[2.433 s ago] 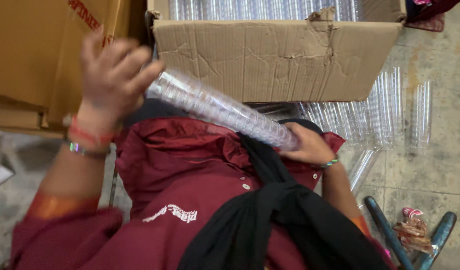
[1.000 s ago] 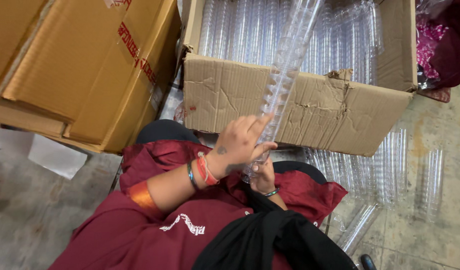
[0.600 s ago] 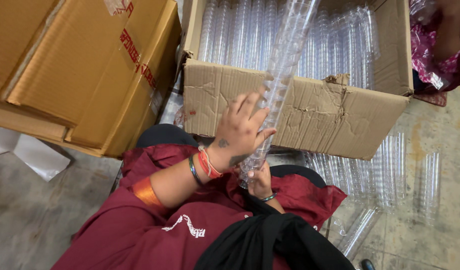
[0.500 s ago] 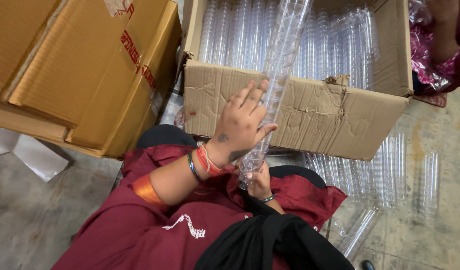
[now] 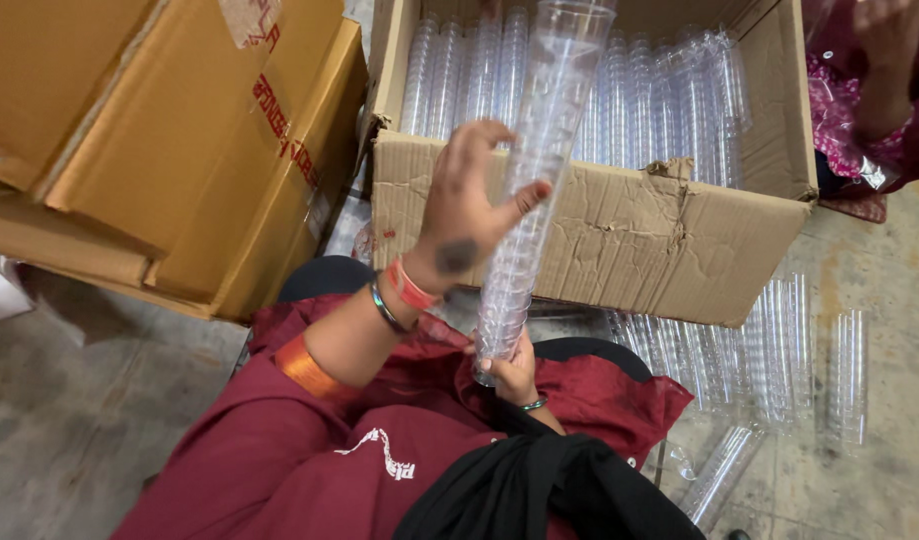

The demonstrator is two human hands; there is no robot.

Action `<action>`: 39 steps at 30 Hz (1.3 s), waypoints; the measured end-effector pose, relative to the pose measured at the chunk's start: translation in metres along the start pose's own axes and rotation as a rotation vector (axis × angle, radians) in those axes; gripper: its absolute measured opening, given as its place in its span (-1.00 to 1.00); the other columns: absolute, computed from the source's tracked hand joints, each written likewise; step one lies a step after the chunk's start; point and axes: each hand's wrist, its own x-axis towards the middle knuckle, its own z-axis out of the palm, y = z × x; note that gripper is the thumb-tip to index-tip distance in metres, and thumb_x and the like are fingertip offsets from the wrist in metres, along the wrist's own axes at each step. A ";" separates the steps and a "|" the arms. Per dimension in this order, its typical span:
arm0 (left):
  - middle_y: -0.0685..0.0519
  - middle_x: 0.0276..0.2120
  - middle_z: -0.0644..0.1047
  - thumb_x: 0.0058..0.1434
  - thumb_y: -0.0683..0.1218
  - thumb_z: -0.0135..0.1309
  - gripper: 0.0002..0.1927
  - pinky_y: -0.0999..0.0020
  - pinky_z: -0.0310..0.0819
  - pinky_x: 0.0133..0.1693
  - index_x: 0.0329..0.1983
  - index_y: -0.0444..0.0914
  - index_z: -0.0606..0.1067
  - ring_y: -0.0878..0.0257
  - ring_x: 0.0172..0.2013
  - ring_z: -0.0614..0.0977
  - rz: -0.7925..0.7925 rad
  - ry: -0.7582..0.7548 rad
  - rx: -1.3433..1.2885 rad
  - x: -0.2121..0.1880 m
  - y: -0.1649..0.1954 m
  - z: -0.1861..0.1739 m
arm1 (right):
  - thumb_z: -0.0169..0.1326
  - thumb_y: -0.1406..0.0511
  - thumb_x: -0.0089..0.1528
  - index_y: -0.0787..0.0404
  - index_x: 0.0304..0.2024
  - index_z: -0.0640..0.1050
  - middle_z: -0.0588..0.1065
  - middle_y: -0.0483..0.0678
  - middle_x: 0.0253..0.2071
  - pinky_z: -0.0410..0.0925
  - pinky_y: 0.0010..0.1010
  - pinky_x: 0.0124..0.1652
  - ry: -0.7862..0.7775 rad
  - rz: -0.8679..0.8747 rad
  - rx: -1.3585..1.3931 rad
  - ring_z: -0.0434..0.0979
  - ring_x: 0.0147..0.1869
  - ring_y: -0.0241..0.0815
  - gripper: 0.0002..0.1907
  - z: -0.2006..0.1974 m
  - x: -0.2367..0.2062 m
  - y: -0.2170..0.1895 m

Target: The person sits on the floor and repeatedly picks up stacks of clear plastic cups from a cardboard box. They separate the stacks into smaller groups, align them, and place them on the floor beside them.

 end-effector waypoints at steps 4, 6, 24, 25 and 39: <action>-0.05 0.02 0.60 0.14 0.20 0.33 -0.08 0.28 0.53 0.12 0.37 -0.29 0.14 0.16 0.05 0.63 -0.561 -0.279 -1.028 -0.010 -0.028 0.000 | 0.33 0.33 0.03 0.35 0.34 0.25 0.46 0.07 0.07 0.35 -0.26 0.13 -0.019 0.031 -0.313 0.48 0.10 -0.08 -0.13 -0.006 -0.005 0.002; -0.08 0.10 0.57 0.16 0.08 0.40 -0.20 0.25 0.53 0.20 0.32 -0.38 0.33 0.15 0.12 0.61 -0.586 -0.296 -1.040 -0.027 -0.036 0.000 | 0.35 0.29 0.06 0.33 0.39 0.22 0.43 0.04 0.18 0.28 -0.27 0.24 -0.056 0.138 -0.511 0.40 0.24 -0.11 -0.08 -0.003 -0.005 -0.007; -0.04 0.12 0.57 0.35 0.14 0.28 -0.36 0.31 0.56 0.12 0.29 -0.37 0.42 0.25 0.04 0.61 -0.459 0.070 -0.887 -0.097 -0.056 -0.050 | 0.40 0.23 0.08 0.13 0.52 0.11 0.49 0.04 0.08 0.45 -0.23 0.13 0.010 -0.236 -0.562 0.55 0.12 -0.09 0.07 0.027 0.041 -0.031; -0.06 0.11 0.59 0.34 0.17 0.26 -0.35 0.32 0.57 0.12 0.27 -0.38 0.44 0.25 0.04 0.63 -0.459 -0.069 -0.962 -0.091 -0.060 -0.058 | 0.40 0.23 0.09 0.13 0.52 0.10 0.48 0.04 0.12 0.43 -0.23 0.16 0.010 -0.201 -0.560 0.54 0.16 -0.11 0.06 0.017 0.042 -0.034; -0.25 0.17 0.54 0.21 0.19 0.29 -0.14 0.05 0.44 0.24 0.37 -0.45 0.30 0.02 0.17 0.57 -0.841 -0.549 -1.241 -0.165 -0.056 -0.005 | 0.48 0.02 -0.05 0.22 0.41 0.14 0.39 0.18 0.30 0.29 -0.23 0.30 -0.171 0.494 -1.165 0.39 0.38 -0.02 0.16 -0.025 -0.026 -0.023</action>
